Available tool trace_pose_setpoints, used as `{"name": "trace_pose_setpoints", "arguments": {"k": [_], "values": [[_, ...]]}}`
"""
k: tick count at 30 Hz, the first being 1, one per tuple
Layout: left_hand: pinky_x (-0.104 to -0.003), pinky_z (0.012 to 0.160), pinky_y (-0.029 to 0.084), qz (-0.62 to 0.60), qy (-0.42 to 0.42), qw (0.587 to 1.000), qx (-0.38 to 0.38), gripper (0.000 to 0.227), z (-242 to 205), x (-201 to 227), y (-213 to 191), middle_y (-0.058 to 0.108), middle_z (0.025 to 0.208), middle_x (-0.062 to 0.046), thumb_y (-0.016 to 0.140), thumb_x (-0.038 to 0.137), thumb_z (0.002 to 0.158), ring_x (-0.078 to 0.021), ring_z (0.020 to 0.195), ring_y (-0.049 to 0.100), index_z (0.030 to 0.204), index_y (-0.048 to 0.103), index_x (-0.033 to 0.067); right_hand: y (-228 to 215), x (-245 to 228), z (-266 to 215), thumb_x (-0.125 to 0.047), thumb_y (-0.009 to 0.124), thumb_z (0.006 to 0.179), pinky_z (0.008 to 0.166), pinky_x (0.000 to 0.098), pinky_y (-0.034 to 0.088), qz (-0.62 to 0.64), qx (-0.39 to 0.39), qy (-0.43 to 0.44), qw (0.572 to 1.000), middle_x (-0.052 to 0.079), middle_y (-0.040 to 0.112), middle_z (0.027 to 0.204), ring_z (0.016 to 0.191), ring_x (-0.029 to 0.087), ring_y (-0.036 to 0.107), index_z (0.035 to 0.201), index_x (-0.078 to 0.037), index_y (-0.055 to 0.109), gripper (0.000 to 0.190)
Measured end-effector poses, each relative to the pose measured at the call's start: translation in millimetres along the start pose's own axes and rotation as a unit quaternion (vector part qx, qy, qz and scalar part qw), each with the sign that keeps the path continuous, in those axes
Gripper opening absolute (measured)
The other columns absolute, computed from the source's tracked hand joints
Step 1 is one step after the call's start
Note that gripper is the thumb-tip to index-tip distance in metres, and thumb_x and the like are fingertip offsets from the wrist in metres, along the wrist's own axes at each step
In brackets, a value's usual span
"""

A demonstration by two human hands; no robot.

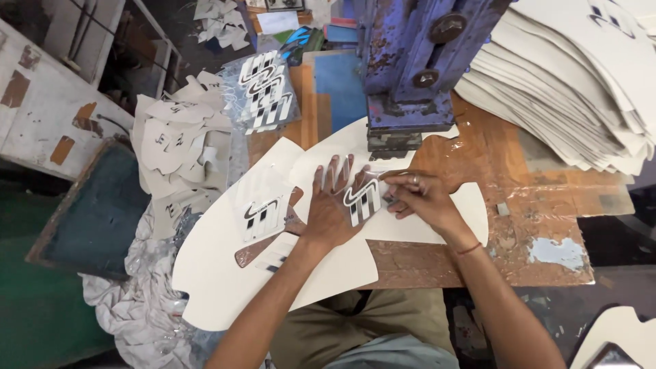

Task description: The person operates a manual die-cutting press to cut shapes from white material sheets. They repeatedly pick up a sheet, align it under the press, pull the lever to cut, and then remove the cut piece, placing it on a pile to the left.

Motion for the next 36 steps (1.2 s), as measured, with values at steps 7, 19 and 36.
{"name": "trace_pose_setpoints", "arguments": {"k": [7,19,36], "values": [[-0.061,0.124,0.012,-0.007,-0.004,0.999,0.036,0.073,-2,1,-4,0.033,0.164,-0.021,0.058,0.054,0.096,-0.0424,0.154,0.024,0.156,0.045,0.0148,-11,13,20,-0.009,0.064,0.098,0.063,0.0291,0.065,0.018,-0.012,-0.001,1.000,0.013,0.077,0.096,0.074,0.018,0.075,0.125,0.001,0.072,0.030],[-0.058,0.126,0.009,-0.040,-0.028,0.999,0.014,0.067,-1,-3,2,0.030,0.167,-0.018,0.051,0.065,0.099,-0.0404,0.157,0.018,0.147,0.051,0.0181,-67,11,43,0.000,0.056,0.099,0.070,0.0260,0.067,0.079,0.185,-0.050,0.978,0.014,0.077,0.098,0.081,0.020,0.077,0.113,0.010,0.069,0.021],[-0.052,0.109,0.027,-0.087,-0.024,0.994,0.062,0.081,16,-9,-25,0.048,0.138,-0.012,0.073,0.065,0.083,-0.0321,0.133,0.039,0.141,0.059,0.0105,-64,0,30,-0.003,0.064,0.098,0.061,0.0240,0.060,0.009,0.135,-0.065,0.989,0.013,0.073,0.096,0.074,0.013,0.071,0.129,0.010,0.061,0.034]]}}
Point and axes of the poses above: each hand's wrist, its own z-axis towards the middle knuckle, its own y-axis out of the palm, x = y × z, the point moved 8 cm from there along z, towards the middle knuckle
